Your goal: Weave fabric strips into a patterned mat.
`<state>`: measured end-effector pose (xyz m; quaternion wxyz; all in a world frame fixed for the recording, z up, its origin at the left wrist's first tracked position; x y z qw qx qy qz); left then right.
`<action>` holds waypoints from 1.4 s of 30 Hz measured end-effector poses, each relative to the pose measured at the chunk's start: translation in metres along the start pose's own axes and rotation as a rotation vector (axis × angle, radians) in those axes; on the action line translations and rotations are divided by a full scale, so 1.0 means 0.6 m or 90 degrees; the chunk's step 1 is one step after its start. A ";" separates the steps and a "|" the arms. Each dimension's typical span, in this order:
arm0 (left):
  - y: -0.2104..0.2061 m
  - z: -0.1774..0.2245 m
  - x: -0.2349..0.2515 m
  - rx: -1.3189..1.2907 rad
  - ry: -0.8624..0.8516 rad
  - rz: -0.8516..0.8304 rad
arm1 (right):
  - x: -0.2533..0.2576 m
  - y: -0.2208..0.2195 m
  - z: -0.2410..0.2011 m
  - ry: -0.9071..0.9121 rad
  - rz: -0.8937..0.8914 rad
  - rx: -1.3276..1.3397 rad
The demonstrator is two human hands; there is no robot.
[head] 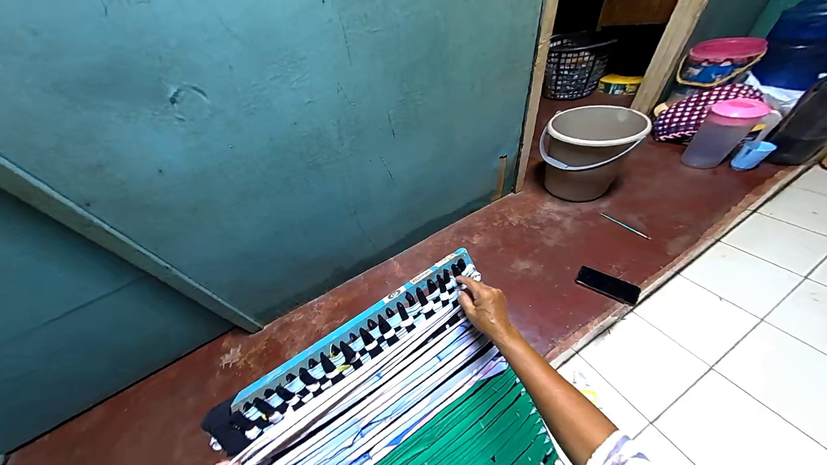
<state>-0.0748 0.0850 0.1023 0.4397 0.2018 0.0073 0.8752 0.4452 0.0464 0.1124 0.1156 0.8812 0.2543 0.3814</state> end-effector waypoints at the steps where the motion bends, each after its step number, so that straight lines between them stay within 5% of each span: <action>1: -0.002 0.002 -0.004 0.049 -0.041 0.001 | -0.002 0.003 0.006 -0.006 0.026 0.009; 8: 0.022 0.011 0.004 0.220 -0.166 0.059 | -0.007 0.012 0.024 0.001 0.059 0.017; 12: 0.049 0.021 0.027 0.148 0.028 0.112 | -0.018 0.010 0.031 -0.021 0.028 0.018; 16: 0.049 0.034 0.026 -0.129 0.216 0.136 | -0.025 0.014 0.037 -0.044 0.026 0.042; 20: 0.023 0.116 -0.021 -0.296 0.111 -0.053 | -0.037 0.012 -0.010 -0.004 -0.012 0.126; 26: -0.025 0.219 -0.111 -0.363 -0.167 -0.418 | -0.120 -0.005 -0.233 0.234 -0.310 0.418; 30: -0.040 0.260 -0.166 -0.327 -0.274 -0.535 | -0.174 0.022 -0.333 0.380 -0.444 0.543; 36: -0.026 0.268 -0.179 -0.294 -0.333 -0.503 | -0.182 0.047 -0.345 0.413 -0.504 0.558; 39: -0.048 0.236 -0.175 -0.291 -0.262 -0.471 | -0.179 0.034 -0.329 0.379 -0.517 0.463; 42: -0.085 0.181 -0.156 -0.150 -0.159 -0.309 | -0.158 -0.007 -0.283 0.272 -0.483 0.257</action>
Point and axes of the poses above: each hand's wrist, its own x-axis towards the middle knuckle, its own y-axis out of the back of the hand, z = x × y, the point moved 4 cm from there along x, towards the middle knuckle, and after that the axes turned 13 degrees about z, right-handed, at the moved point
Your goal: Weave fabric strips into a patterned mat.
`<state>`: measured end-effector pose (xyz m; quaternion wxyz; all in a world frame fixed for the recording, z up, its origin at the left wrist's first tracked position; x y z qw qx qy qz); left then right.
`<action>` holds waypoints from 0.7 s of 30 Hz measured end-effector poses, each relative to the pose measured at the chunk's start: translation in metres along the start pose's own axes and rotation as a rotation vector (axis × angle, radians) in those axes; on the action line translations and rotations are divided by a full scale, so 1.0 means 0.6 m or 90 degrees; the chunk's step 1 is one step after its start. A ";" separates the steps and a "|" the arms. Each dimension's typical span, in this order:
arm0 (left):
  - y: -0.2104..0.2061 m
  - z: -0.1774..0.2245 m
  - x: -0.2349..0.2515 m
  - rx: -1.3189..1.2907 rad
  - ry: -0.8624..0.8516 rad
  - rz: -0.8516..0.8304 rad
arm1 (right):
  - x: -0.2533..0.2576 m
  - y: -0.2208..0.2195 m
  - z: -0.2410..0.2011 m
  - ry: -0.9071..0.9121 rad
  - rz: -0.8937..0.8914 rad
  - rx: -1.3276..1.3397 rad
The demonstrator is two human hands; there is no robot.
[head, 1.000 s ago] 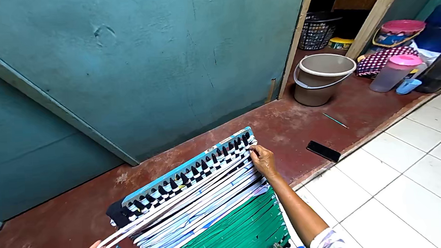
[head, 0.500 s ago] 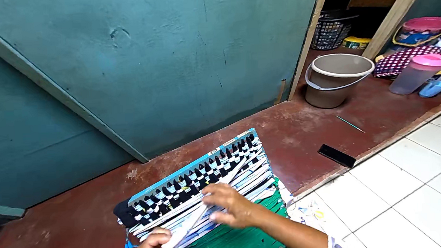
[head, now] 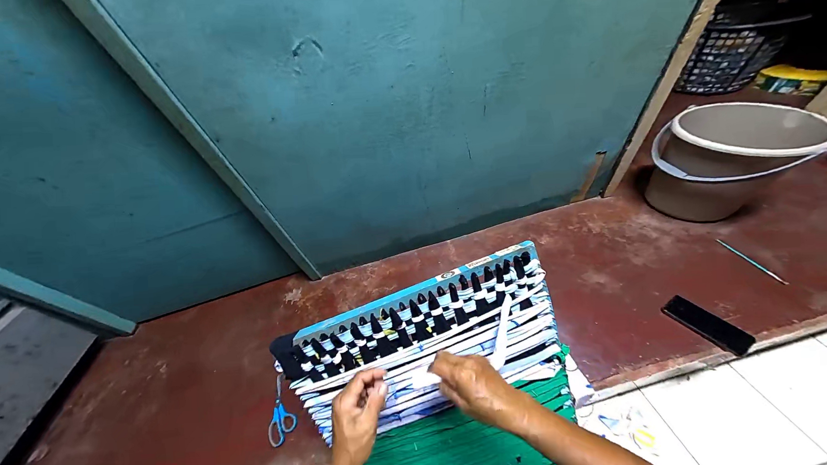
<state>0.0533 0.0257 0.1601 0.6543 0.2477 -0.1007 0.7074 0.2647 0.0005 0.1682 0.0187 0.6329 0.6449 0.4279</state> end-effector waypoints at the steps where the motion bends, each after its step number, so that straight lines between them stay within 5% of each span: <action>1: -0.010 -0.017 0.008 0.088 0.025 0.017 | 0.007 -0.001 0.029 -0.042 0.018 -0.063; 8: -0.125 -0.029 0.060 0.465 0.084 -0.220 | 0.037 -0.007 0.135 -0.118 0.108 -0.228; 14: -0.149 -0.027 0.079 0.640 0.046 -0.180 | 0.033 -0.015 0.145 -0.009 0.203 -0.241; 21: -0.158 -0.040 0.083 0.609 -0.002 -0.102 | 0.043 -0.011 0.148 0.020 0.197 -0.226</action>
Point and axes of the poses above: each hand's wrist, its own x-axis towards the middle knuckle, its own y-axis out of the back of the hand, z = x × y, the point moved 4 cm from there along x, towards the middle knuckle, and after that the axes turned 13 degrees about z, right-handed, at the moved point
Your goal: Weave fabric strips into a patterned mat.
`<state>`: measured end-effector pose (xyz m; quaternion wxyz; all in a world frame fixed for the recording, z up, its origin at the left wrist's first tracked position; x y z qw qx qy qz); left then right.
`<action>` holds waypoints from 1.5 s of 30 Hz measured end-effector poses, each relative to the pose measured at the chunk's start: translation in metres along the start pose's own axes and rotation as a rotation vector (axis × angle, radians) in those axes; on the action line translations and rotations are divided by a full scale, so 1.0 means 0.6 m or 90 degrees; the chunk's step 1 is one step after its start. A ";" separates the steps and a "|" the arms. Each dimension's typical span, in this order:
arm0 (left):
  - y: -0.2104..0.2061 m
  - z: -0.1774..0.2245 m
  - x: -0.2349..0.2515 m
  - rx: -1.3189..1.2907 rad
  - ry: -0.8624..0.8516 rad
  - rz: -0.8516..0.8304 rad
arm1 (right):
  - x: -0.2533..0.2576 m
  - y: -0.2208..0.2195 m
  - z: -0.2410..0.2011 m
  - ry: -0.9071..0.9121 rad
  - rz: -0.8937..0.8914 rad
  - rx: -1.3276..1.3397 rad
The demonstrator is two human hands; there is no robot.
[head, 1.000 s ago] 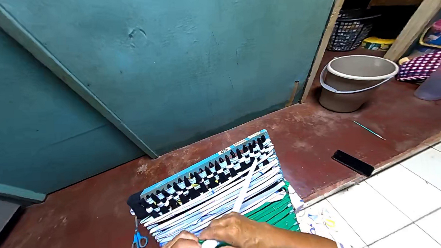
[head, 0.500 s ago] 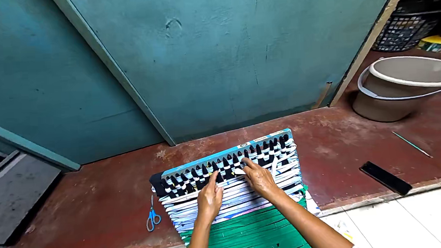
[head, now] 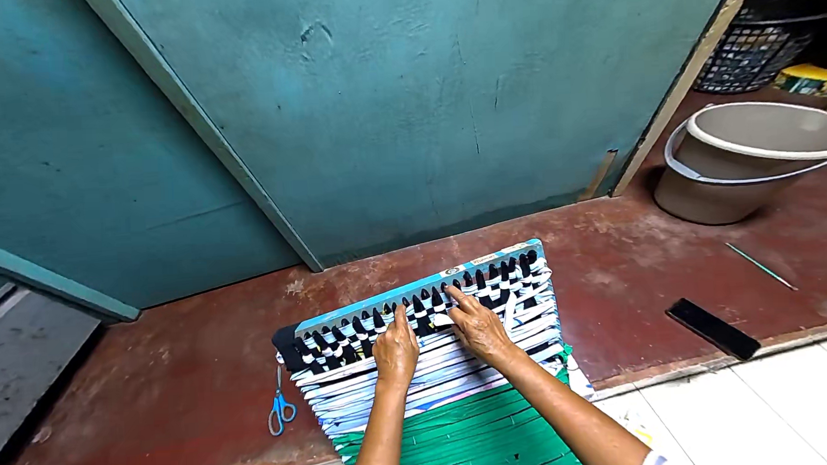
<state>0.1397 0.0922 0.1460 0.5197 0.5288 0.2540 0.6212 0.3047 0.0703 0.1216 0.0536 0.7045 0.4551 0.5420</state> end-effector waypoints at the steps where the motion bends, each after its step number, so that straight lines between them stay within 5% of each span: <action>1: -0.009 -0.005 -0.005 -0.012 -0.031 0.058 | 0.000 -0.001 0.002 -0.001 -0.012 -0.002; 4: -0.037 -0.018 -0.028 -0.024 -0.100 0.178 | -0.008 -0.011 0.012 0.036 0.001 -0.026; 10: -0.037 -0.041 -0.048 -0.130 -0.125 0.178 | -0.014 -0.017 0.023 0.042 0.001 -0.020; 14: -0.034 -0.073 -0.061 -0.158 -0.110 0.308 | -0.016 -0.005 0.008 0.055 0.051 0.019; 16: -0.025 -0.083 -0.055 -0.107 -0.077 0.288 | -0.017 -0.009 -0.017 0.106 0.079 0.044; 20: 0.002 -0.069 -0.034 -0.003 -0.007 0.129 | -0.005 -0.042 -0.064 0.107 -0.049 0.109; 26: -0.008 -0.070 -0.049 0.007 -0.022 0.111 | 0.004 -0.067 -0.076 0.089 -0.065 0.080; 32: -0.008 -0.118 -0.062 -0.099 -0.068 0.319 | -0.001 -0.069 -0.106 0.154 -0.040 0.117; 39: 0.010 -0.121 -0.042 -0.007 0.009 0.178 | 0.004 -0.102 -0.125 0.097 -0.083 0.079; 43: 0.018 -0.121 -0.033 0.027 0.105 -0.040 | 0.005 -0.110 -0.129 0.059 -0.143 0.041; 45: 0.021 -0.123 -0.036 -0.005 0.107 -0.057 | 0.011 -0.107 -0.135 0.056 -0.155 0.046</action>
Point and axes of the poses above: each hand's wrist, its own x-axis towards the middle knuckle, its own y-axis out of the back of the hand, z = x × y, the point moved 4 cm from there along x, towards the middle knuckle, and after that the axes turned 13 degrees about z, right-handed, at the moved point
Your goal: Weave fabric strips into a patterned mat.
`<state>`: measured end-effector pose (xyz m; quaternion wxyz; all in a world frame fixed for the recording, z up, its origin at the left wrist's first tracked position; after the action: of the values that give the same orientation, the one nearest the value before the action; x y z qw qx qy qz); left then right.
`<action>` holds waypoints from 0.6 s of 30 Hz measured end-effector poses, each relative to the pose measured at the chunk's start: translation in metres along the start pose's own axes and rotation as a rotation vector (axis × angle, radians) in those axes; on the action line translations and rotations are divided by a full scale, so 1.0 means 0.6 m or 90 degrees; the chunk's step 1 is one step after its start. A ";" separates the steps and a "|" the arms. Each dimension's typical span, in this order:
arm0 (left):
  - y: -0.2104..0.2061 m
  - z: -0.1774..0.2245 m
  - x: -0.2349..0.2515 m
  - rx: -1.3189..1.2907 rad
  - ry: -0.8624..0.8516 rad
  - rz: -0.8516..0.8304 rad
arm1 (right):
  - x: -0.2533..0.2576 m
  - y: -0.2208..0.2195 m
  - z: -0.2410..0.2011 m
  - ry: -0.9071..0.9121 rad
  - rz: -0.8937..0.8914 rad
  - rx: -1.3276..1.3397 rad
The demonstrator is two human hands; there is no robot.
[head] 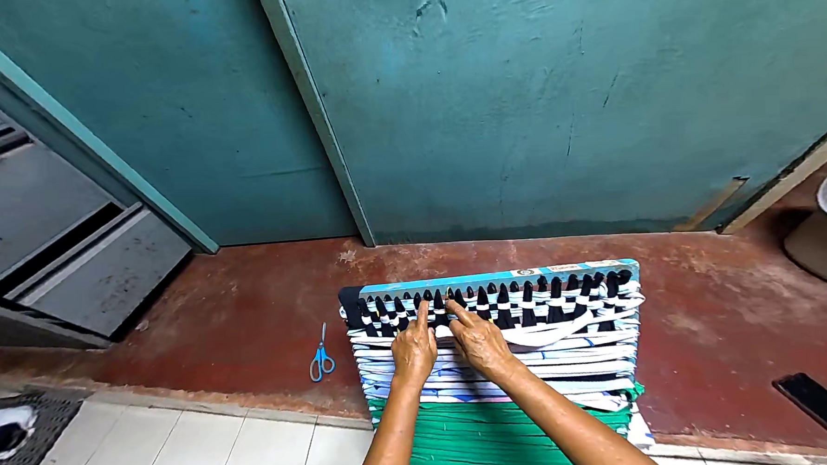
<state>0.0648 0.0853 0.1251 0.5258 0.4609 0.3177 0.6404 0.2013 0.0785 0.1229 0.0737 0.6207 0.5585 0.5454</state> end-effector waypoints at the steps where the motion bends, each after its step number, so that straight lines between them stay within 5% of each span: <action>1: -0.001 -0.006 -0.005 -0.036 -0.017 0.040 | 0.002 0.002 -0.003 0.010 0.007 0.012; 5: -0.002 -0.029 -0.013 -0.095 -0.049 0.243 | 0.007 -0.007 -0.014 0.078 0.028 0.069; 8: 0.014 -0.024 -0.001 -0.022 0.041 0.115 | 0.015 -0.019 -0.021 0.056 -0.017 0.064; 18: 0.002 -0.032 -0.002 0.060 0.059 0.049 | 0.028 -0.038 -0.020 0.022 -0.054 0.031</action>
<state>0.0468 0.0851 0.1187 0.4635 0.4670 0.3536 0.6649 0.1745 0.0935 0.1216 0.0719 0.5886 0.5986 0.5386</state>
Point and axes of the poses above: each hand's wrist, its own x-axis towards the middle knuckle, its own y-axis out of the back of the hand, z = x × y, the point moved 4 cm from there along x, towards the middle knuckle, and after that the axes turned 13 degrees about z, right-handed, at the moved point
